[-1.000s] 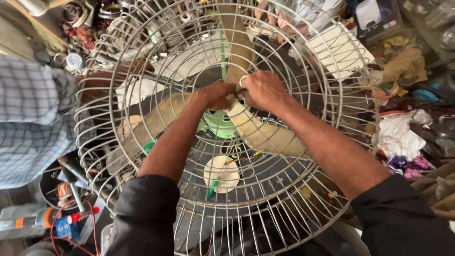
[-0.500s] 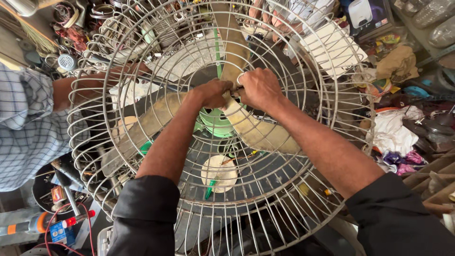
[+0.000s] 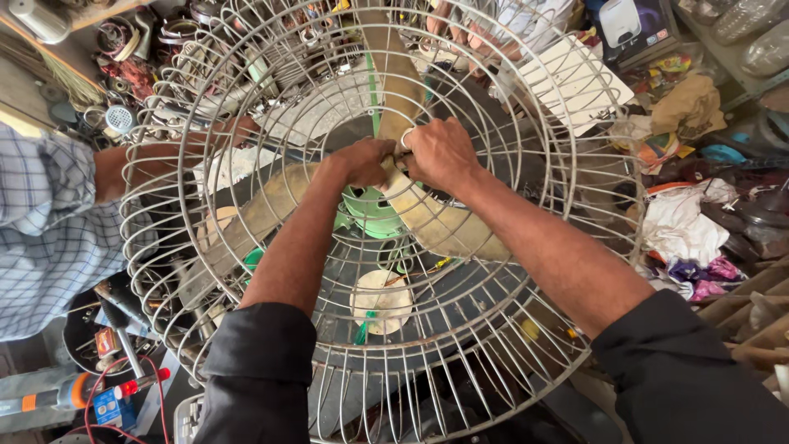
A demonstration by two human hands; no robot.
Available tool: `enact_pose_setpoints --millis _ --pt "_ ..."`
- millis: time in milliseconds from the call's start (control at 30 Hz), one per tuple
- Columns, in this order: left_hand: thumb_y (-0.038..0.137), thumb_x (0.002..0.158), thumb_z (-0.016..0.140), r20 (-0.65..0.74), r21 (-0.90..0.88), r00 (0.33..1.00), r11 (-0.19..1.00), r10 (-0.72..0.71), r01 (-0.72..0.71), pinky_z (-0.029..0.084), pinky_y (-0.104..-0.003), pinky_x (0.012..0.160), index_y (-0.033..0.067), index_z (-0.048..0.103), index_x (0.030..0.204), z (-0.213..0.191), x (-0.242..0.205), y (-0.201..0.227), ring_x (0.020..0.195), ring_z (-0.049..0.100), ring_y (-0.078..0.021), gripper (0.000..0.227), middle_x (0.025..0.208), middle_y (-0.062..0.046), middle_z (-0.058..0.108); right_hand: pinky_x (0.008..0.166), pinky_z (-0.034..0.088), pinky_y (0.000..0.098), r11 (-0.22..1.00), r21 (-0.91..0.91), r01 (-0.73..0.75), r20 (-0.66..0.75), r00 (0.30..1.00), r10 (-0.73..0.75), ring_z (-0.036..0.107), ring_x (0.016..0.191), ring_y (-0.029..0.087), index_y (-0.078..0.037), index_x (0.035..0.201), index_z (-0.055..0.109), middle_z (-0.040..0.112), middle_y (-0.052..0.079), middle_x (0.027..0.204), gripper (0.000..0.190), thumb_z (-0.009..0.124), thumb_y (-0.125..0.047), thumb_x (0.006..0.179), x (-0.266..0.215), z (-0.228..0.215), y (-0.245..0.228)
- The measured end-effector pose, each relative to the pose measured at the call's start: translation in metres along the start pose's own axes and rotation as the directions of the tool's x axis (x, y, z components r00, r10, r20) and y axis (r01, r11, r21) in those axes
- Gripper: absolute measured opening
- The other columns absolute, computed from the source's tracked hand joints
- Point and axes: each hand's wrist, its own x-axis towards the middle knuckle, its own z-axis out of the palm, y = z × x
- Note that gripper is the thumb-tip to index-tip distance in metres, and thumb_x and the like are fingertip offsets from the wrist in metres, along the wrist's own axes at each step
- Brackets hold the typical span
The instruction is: The person uses a screwdriver to tighten the central nut on a standing fan's blade assembly. They repeatedly rotate the screwdriver while holding the fan blades steady with their other hand to secure the components.
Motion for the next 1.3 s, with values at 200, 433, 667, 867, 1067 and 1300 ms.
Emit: enact_pose_setpoints --millis 200,433,667,867,1067,1300 --pt "0.012 0.067 0.085 0.000 -0.015 0.999 0.999 0.037 -0.037 0.052 -0.043 0.102 0.0136 0.060 0.133 0.001 0.003 -0.005 0.120 0.065 -0.0337 0.070 0.130 -0.015 0.067 0.060 0.056 0.0446 0.980 -0.011 0.197 0.009 0.980 -0.197 0.071 0.058 0.029 -0.012 0.076 0.080 0.072 0.013 0.063 0.010 0.084 -0.014 0.067 0.008 -0.003 0.010" --pt "0.016 0.068 0.087 -0.009 0.038 1.000 0.999 0.028 -0.027 0.053 -0.044 0.098 0.0085 0.061 0.126 0.004 0.010 -0.009 0.120 0.063 -0.0338 0.064 0.129 -0.016 0.066 0.062 0.057 0.0421 0.995 0.104 -0.008 -0.032 0.999 0.011 0.071 0.058 0.029 -0.020 0.084 0.083 0.073 0.012 0.068 0.009 0.083 -0.016 0.076 0.006 0.002 0.012" --pt "0.015 0.069 0.085 0.011 0.046 0.998 0.997 0.058 -0.059 0.052 -0.045 0.101 0.0088 0.062 0.125 0.004 0.008 -0.009 0.122 0.063 -0.0341 0.062 0.130 -0.015 0.066 0.071 0.054 0.0471 0.982 0.157 0.103 0.055 0.992 -0.113 0.072 0.063 0.031 -0.017 0.085 0.081 0.073 0.011 0.069 0.012 0.084 -0.023 0.076 0.011 0.000 0.019" --pt "0.013 0.068 0.085 0.012 0.061 0.998 0.997 0.054 -0.055 0.048 -0.044 0.106 0.0115 0.059 0.133 0.005 0.011 -0.005 0.125 0.058 -0.0342 0.070 0.134 -0.015 0.060 0.075 0.048 0.0497 0.991 0.126 0.036 0.009 0.999 -0.038 0.071 0.072 0.032 -0.013 0.081 0.079 0.072 0.014 0.072 0.013 0.084 -0.021 0.071 0.014 0.011 0.022" --pt "0.023 0.070 0.085 0.001 0.120 0.999 0.992 0.040 -0.039 0.051 -0.042 0.105 0.0098 0.060 0.134 0.006 0.011 -0.010 0.123 0.061 -0.0341 0.070 0.132 -0.017 0.064 0.078 0.044 0.0509 0.985 0.175 -0.008 -0.055 0.998 0.018 0.071 0.075 0.034 -0.012 0.081 0.079 0.073 0.014 0.074 0.016 0.084 -0.026 0.072 0.010 0.014 0.012" --pt "0.041 0.081 0.077 -0.036 -0.157 0.999 0.987 -0.031 0.025 0.050 -0.041 0.104 0.0115 0.064 0.133 0.002 0.010 -0.007 0.119 0.067 -0.0288 0.061 0.128 -0.012 0.072 0.081 0.045 0.0512 0.982 0.179 -0.056 -0.064 0.996 0.068 0.071 0.074 0.034 -0.012 0.082 0.078 0.073 0.012 0.074 0.014 0.080 -0.025 0.078 0.011 0.010 0.008"
